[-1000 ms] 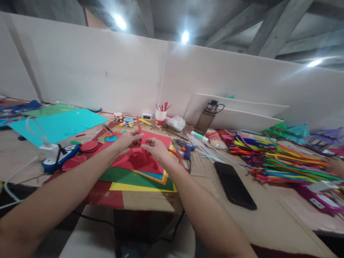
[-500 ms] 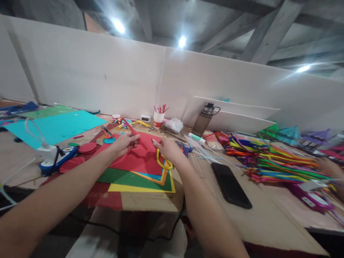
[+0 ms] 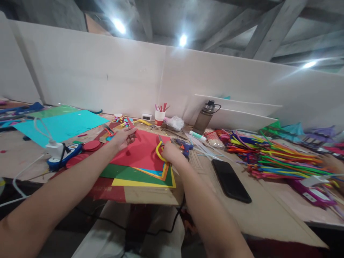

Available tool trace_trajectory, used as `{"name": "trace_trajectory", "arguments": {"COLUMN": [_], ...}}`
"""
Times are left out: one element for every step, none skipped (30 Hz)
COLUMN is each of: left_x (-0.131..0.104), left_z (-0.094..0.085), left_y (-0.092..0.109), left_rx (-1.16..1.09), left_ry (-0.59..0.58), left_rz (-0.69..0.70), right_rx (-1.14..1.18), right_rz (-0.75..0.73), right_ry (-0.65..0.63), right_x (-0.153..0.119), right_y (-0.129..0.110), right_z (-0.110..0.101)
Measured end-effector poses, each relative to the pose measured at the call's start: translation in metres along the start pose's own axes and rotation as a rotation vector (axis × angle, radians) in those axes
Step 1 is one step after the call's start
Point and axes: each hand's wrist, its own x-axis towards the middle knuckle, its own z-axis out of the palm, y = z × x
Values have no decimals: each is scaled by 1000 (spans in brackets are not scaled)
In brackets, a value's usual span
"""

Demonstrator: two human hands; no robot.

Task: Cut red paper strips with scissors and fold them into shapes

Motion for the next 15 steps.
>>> {"name": "trace_trajectory", "arguments": {"left_x": [0, 1, 1, 2, 2, 3, 3, 3, 3, 4, 4, 4, 5, 5, 6], "left_z": [0, -1, -1, -1, -2, -2, -2, -3, -3, -3, -4, -5, -5, -6, -6], "left_y": [1, 1, 2, 3, 4, 5, 7, 10, 12, 15, 18, 20, 22, 24, 25], "left_rx": [-15, -31, -47, -61, -73, -85, -99, -112, -125, -136, -145, -150, -154, -160, -168], "left_ry": [0, -5, -14, -26, -39, -50, -59, -63, -70, -77, -87, -95, -95, -89, -76], "left_rz": [4, 10, 18, 26, 34, 42, 50, 59, 72, 88, 106, 121, 135, 147, 156], "right_rx": [41, 77, 132, 217, 326, 449, 571, 682, 755, 794, 823, 847, 864, 880, 888], "right_rz": [-13, -35, -75, -138, -220, -308, -392, -464, -504, -516, -512, -498, -477, -454, -439], "right_ry": [30, 52, 75, 102, 132, 165, 194, 215, 218, 209, 199, 197, 198, 196, 192], "right_x": [2, 4, 6, 6, 7, 6, 5, 3, 0, -3, -7, -11, -15, -18, -22], "right_y": [1, 2, 2, 2, 2, 0, -2, -5, -9, -13, -17, -21, -24, -27, -28], "right_z": [1, 2, 2, 3, 4, 5, 6, 7, 7, 7, 6, 4, 2, -1, -4]}}
